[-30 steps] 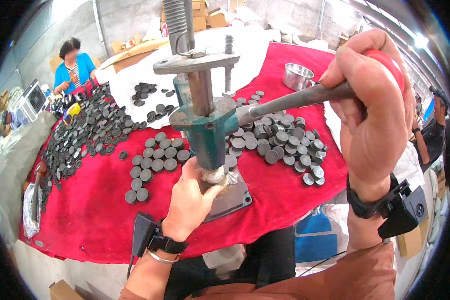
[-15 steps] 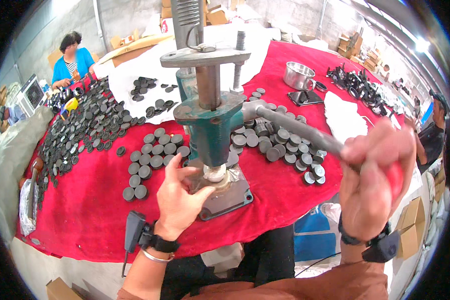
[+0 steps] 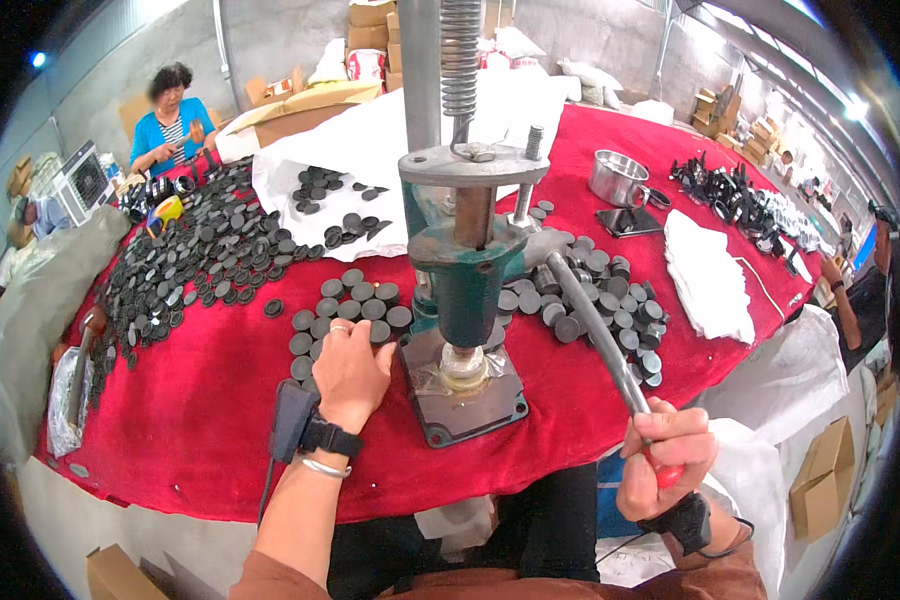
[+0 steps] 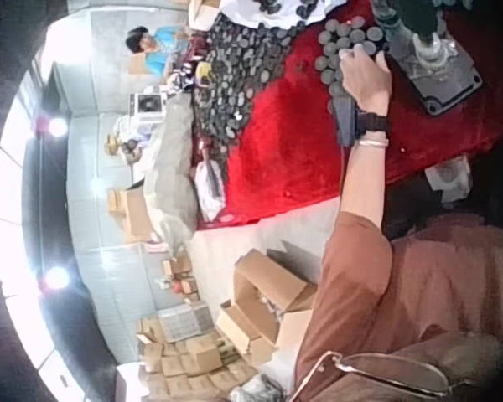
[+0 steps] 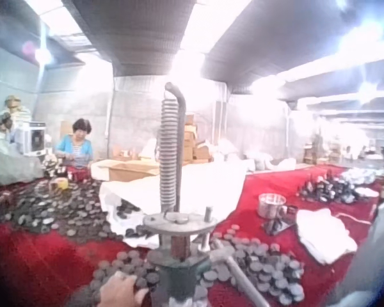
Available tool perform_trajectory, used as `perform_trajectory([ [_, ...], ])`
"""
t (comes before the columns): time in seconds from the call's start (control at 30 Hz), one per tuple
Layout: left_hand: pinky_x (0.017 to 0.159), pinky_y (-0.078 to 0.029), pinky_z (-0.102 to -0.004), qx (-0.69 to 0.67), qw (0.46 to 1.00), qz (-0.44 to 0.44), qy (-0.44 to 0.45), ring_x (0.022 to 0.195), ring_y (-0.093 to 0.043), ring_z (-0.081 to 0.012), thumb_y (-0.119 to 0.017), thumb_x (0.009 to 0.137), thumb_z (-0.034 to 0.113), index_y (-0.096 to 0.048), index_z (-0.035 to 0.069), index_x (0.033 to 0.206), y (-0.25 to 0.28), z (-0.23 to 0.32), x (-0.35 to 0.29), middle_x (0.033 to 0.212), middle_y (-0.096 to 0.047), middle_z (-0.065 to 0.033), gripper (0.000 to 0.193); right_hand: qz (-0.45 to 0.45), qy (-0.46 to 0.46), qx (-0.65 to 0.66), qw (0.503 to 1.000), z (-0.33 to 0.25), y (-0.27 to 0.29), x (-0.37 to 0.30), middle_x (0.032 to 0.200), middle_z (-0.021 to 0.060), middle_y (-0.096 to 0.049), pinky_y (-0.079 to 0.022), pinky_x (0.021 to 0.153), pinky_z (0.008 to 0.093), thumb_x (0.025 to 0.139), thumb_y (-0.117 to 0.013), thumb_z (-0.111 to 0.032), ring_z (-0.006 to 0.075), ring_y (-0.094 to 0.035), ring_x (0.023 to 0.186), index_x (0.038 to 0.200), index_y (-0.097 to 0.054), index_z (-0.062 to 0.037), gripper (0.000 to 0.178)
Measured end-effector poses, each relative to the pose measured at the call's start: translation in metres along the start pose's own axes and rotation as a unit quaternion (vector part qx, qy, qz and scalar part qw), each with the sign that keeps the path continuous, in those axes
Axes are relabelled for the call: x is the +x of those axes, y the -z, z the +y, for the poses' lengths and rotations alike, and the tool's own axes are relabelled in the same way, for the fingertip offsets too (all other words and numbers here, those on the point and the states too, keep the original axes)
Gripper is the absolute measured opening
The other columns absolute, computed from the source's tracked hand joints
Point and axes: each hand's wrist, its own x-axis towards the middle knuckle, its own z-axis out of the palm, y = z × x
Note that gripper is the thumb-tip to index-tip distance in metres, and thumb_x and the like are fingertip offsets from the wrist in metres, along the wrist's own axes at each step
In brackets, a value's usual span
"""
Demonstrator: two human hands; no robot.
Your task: Assembling black plastic caps with metal rings using a manual press and hammer.
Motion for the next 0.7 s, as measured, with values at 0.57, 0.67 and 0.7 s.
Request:
perform_trajectory([
  [0.57,0.082,-0.051,-0.0316,-0.36,0.915,-0.154,0.097,0.093,-0.065,-0.0224,-0.076,0.073,0.006,-0.045,-0.005,0.122,0.054,0.063,-0.03,0.104,-0.065,-0.0171,0.059,-0.116,0.222,-0.291,0.923,0.009,0.017,0.161,0.084,0.0077,-0.053,-0.042,0.054,0.0224,0.067,-0.059,0.011,0.0137,-0.053,0.068,0.088,-0.061,-0.0021,0.025],
  [0.67,0.081,-0.051,-0.0313,-0.275,0.941,-0.169,0.102,0.091,-0.066,-0.0232,-0.077,0.071,0.01,-0.046,-0.004,0.122,0.057,0.083,-0.02,0.103,-0.067,-0.0189,0.061,-0.106,0.137,-0.239,0.955,-0.004,0.018,0.16,0.084,0.007,-0.052,-0.039,0.052,0.0205,0.068,-0.057,0.012,0.0113,-0.05,0.066,0.086,-0.061,-0.0013,0.022],
  [0.7,0.08,-0.051,-0.0314,-0.282,0.944,-0.143,0.097,0.091,-0.067,-0.023,-0.078,0.07,0.012,-0.046,-0.004,0.122,0.052,0.083,-0.019,0.102,-0.068,-0.0192,0.063,-0.134,0.069,-0.254,0.955,-0.016,0.017,0.161,0.083,0.0064,-0.052,-0.036,0.05,0.0192,0.07,-0.055,0.012,0.0093,-0.047,0.063,0.084,-0.061,-0.0013,0.02],
])
